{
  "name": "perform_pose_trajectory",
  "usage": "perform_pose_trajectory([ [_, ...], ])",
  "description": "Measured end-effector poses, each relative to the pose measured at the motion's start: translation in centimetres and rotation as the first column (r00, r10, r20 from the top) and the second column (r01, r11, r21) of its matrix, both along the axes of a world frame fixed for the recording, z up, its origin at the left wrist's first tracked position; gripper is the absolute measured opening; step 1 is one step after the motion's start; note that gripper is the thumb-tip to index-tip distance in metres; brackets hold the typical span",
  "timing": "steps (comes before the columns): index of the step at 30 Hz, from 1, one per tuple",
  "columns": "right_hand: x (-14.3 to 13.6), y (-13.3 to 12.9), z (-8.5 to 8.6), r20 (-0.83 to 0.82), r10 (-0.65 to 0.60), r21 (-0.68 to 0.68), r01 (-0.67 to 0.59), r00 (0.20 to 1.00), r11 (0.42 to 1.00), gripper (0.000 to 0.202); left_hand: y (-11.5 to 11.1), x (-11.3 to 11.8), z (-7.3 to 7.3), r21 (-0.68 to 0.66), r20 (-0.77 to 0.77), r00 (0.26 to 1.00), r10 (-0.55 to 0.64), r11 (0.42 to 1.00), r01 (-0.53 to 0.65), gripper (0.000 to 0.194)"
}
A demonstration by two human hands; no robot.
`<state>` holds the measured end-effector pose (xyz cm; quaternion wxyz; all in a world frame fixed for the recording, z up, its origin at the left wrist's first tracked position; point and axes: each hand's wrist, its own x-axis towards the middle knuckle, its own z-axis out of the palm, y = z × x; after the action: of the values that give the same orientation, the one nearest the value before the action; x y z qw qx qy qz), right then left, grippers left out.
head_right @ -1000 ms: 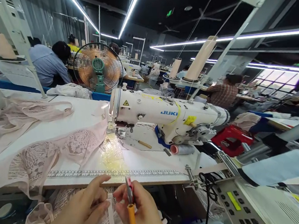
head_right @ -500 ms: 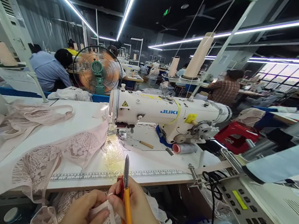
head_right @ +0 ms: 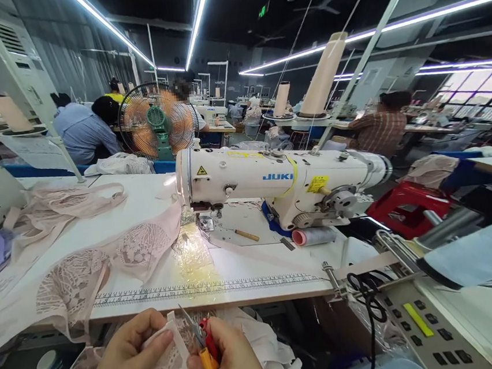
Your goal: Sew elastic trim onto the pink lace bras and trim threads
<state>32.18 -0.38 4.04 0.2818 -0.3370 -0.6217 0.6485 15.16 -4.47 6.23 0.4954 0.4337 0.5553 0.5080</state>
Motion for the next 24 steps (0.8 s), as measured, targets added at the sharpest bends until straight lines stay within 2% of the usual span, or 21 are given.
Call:
perform_pose_trajectory([
  [5, 0.2, -1.3, -0.4, 0.083, -0.085, 0.034, 0.082, 0.993, 0.996, 0.027, 0.1, 0.0, -1.1, 0.001, 0.003, 1.0, 0.005, 1.0, -0.005, 0.026],
  [9, 0.3, -1.5, -0.5, 0.201, -0.086, 0.124, 0.062, 0.976, 0.99, 0.027, -0.1, 0.2, -0.2, -0.016, -0.048, 0.999, 0.002, 1.0, -0.003, 0.026],
  [11, 0.3, -1.2, 0.2, 0.196, -0.076, 0.129, 0.051, 0.978, 0.99, 0.028, -0.2, 0.2, 0.5, -0.038, -0.063, 0.998, 0.0, 0.999, -0.003, 0.026],
  [14, -0.1, -0.4, 2.0, 0.126, -0.084, 0.104, 0.071, 0.988, 0.992, 0.026, -0.4, -0.1, 1.0, -0.036, -0.058, 0.998, 0.024, 0.999, -0.026, 0.025],
  [17, -0.9, -0.1, 3.9, 0.065, -0.1, 0.081, 0.094, 0.993, 0.992, 0.023, -0.7, -0.6, 0.7, -0.012, 0.022, 0.999, 0.046, 0.999, -0.046, 0.023],
  [19, -1.5, -0.1, 4.6, 0.035, -0.095, 0.062, 0.093, 0.995, 0.994, 0.022, -0.9, -0.7, 0.5, 0.012, 0.104, 0.993, 0.053, 0.998, -0.054, 0.022],
  [24, -2.9, -0.7, 4.0, -0.008, -0.074, 0.03, 0.074, 0.997, 0.997, 0.027, -1.1, -0.2, 1.4, 0.026, 0.289, 0.952, 0.098, 0.994, -0.11, 0.023],
])
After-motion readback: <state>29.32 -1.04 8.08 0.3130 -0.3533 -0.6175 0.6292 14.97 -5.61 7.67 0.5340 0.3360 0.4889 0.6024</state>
